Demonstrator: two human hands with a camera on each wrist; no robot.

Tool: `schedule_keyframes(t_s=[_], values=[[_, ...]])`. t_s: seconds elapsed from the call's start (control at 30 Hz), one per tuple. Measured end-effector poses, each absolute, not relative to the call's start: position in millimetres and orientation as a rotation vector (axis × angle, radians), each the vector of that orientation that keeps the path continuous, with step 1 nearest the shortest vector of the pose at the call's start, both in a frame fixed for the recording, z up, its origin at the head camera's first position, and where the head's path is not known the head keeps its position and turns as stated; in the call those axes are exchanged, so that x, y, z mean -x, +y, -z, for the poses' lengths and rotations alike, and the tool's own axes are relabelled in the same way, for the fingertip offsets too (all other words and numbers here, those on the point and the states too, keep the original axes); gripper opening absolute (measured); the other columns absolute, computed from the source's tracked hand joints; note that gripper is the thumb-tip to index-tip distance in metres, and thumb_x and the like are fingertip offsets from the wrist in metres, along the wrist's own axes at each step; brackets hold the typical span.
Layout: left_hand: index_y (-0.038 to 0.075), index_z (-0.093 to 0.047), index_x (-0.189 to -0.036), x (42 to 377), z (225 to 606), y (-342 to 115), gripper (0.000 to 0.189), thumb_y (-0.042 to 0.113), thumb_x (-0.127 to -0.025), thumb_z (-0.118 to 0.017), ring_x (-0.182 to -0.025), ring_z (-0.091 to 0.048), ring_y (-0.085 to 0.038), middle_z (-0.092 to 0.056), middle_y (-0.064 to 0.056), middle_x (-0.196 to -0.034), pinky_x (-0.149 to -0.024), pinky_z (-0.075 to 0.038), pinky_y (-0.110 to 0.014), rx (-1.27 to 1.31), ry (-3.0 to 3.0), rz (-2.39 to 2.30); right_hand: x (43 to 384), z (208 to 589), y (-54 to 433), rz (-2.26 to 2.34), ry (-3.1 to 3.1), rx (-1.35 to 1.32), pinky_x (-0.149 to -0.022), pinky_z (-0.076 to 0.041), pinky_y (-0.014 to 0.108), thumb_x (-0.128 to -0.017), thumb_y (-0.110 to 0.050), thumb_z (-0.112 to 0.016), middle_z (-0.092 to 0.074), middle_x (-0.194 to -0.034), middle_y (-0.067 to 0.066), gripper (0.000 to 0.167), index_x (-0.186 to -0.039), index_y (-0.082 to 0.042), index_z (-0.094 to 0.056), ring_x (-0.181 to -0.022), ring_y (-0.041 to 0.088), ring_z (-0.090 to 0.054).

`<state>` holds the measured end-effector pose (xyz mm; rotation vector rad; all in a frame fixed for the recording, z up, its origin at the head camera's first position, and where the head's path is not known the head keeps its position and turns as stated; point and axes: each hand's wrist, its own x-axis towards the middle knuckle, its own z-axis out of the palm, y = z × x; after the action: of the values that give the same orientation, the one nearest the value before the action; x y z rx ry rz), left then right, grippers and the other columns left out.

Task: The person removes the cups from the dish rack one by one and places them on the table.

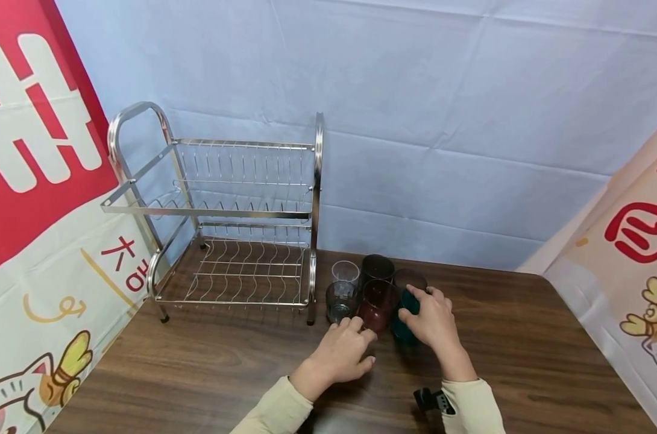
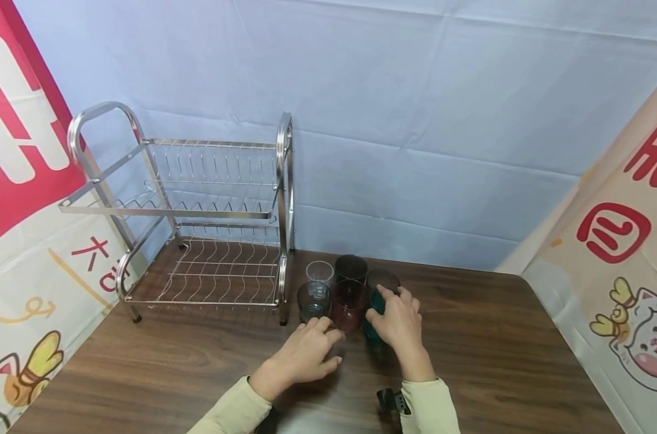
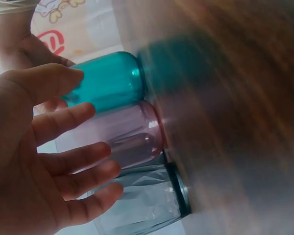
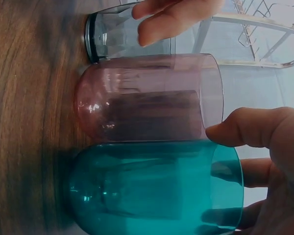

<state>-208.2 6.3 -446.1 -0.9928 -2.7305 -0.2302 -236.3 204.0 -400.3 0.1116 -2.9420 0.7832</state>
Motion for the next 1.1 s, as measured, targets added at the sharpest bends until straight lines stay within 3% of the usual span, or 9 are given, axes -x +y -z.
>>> schedule_keyframes(t_s=[0.33,0.53,0.9,1.1], values=[[0.020,-0.065,-0.109,203,444,2,0.031,0.038,-0.083,-0.065,-0.084,-0.050,-0.019,-0.052,-0.003,-0.100,-0.064,-0.041,-0.031,0.985,-2.712,0.220,226,403,203,-0.803,-2.875,-0.100,-0.087,-0.028,0.067,-0.086,-0.024,-0.065,-0.025,-0.137,0.036,0.059,-0.136,-0.001,-0.045,-0.119,0.057,-0.025],[0.021,-0.065,-0.106,196,439,-12,0.029,0.037,-0.082,-0.066,-0.081,-0.051,-0.018,-0.053,-0.002,-0.098,-0.059,-0.038,-0.030,0.926,-2.641,0.236,203,405,204,-0.821,-2.749,-0.083,-0.087,-0.024,0.069,-0.085,-0.020,-0.065,-0.034,-0.134,0.033,0.049,-0.129,-0.001,-0.053,-0.118,0.053,-0.029],[0.018,-0.066,-0.104,189,429,-45,0.030,0.038,-0.082,-0.064,-0.088,-0.052,-0.021,-0.055,-0.003,-0.101,-0.068,-0.038,-0.034,0.725,-2.620,0.290,177,415,211,-0.478,-2.529,-0.353,-0.073,-0.036,0.064,-0.080,-0.017,-0.071,-0.045,-0.126,0.029,0.045,-0.121,-0.003,-0.059,-0.108,0.049,-0.043],[0.017,-0.066,-0.105,186,430,-68,0.030,0.037,-0.082,-0.066,-0.097,-0.052,-0.026,-0.055,-0.007,-0.106,-0.071,-0.039,-0.039,0.624,-2.539,0.335,166,421,225,-0.363,-2.489,-0.458,-0.075,-0.037,0.066,-0.080,-0.023,-0.070,-0.041,-0.133,0.028,0.050,-0.126,-0.006,-0.056,-0.116,0.047,-0.040]])
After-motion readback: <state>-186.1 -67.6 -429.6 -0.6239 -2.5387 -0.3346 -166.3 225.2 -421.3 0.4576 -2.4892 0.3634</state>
